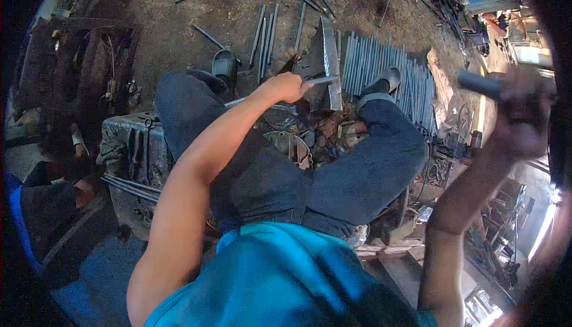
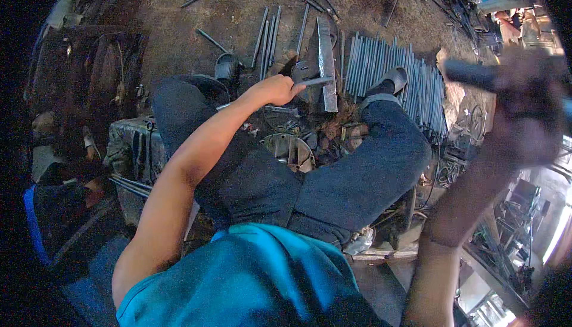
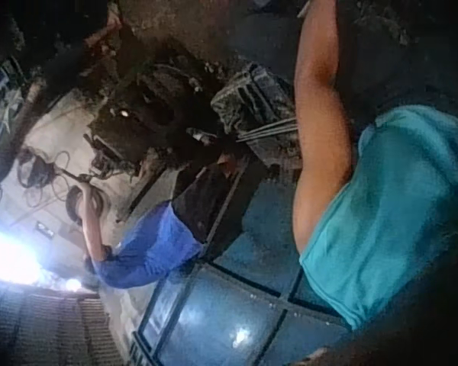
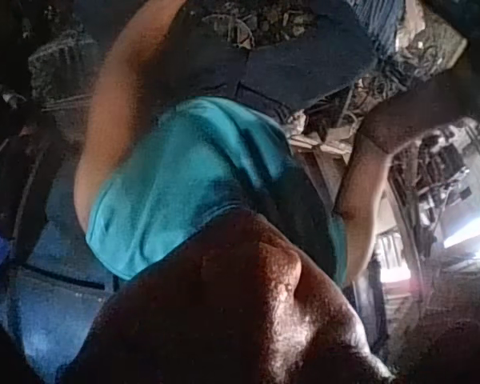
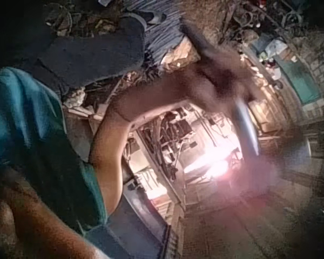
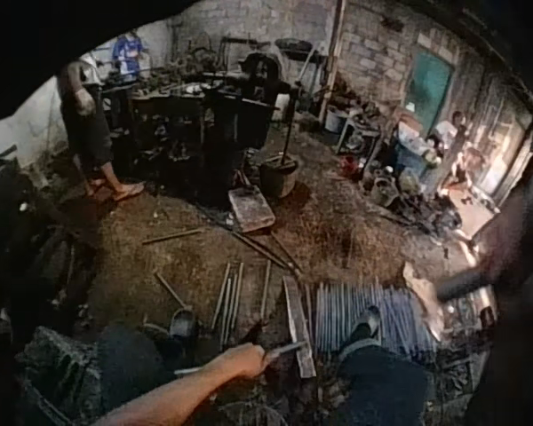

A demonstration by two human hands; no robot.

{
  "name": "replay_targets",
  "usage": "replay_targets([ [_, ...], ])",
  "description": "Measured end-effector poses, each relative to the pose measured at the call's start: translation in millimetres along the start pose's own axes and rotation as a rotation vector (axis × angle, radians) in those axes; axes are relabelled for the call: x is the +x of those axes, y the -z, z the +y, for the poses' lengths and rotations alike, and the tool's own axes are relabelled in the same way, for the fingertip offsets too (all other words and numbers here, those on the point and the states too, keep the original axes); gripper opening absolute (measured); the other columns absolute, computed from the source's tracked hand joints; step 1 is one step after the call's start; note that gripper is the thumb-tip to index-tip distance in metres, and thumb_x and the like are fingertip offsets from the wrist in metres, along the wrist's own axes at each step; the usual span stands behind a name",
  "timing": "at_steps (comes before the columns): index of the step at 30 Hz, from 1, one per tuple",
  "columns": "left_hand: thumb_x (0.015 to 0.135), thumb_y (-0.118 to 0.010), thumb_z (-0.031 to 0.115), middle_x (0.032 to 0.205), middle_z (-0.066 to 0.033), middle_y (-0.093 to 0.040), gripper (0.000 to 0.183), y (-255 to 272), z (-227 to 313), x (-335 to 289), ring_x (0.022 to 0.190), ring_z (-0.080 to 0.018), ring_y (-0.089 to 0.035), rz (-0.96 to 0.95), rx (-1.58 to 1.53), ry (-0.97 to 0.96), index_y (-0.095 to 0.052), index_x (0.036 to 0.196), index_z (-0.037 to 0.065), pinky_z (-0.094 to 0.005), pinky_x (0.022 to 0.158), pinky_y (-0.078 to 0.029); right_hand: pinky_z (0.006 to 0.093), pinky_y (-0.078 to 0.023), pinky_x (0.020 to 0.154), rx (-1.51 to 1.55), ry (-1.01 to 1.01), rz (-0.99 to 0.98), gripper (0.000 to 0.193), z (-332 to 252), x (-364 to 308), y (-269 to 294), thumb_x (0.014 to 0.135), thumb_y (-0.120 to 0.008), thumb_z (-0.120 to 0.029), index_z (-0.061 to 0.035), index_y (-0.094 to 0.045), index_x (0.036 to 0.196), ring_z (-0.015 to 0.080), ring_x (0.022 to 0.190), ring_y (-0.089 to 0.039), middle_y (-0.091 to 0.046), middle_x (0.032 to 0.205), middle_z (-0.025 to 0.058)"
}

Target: The person is using a hammer and an anvil-like surface to straighten or shape a metal rod.

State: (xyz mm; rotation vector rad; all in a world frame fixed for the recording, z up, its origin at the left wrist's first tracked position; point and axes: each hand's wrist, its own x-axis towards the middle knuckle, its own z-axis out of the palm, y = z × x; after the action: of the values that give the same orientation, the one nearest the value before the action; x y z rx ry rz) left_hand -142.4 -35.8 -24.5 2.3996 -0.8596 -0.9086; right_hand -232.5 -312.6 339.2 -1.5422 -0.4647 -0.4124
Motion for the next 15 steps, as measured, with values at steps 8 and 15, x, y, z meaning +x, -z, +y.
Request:
replay_targets([
  [8,0.098,-0.037,0.055,0.092,-0.0273,-0.067,0.068,-8.5,-12.1,17.5,0.092,-0.0454,-0.063,-0.024,0.097,-0.107,-0.07,0.087,-0.004,-0.0513,0.081,-0.05,0.0253,-0.03,0.036,0.096,-1.37,0.484,0.021,196.8,-180.1,-84.3,0.083,-0.067,-0.004,-0.0085,-0.047,0.083,0.0061,0.04,-0.037,-0.042,0.055,-0.0036],
  [15,0.097,-0.038,0.055,0.095,-0.0301,-0.065,0.066,8.3,1.0,4.9,0.095,-0.0475,-0.062,-0.095,-0.012,0.049,-0.068,0.092,-0.003,-0.052,0.084,-0.048,0.0265,-0.031,0.036,0.219,-1.44,0.426,0.027,201.9,-226.5,-104.1,0.082,-0.07,-0.007,-0.012,-0.044,0.077,0.008,0.039,-0.038,-0.042,0.055,-0.0027],
])
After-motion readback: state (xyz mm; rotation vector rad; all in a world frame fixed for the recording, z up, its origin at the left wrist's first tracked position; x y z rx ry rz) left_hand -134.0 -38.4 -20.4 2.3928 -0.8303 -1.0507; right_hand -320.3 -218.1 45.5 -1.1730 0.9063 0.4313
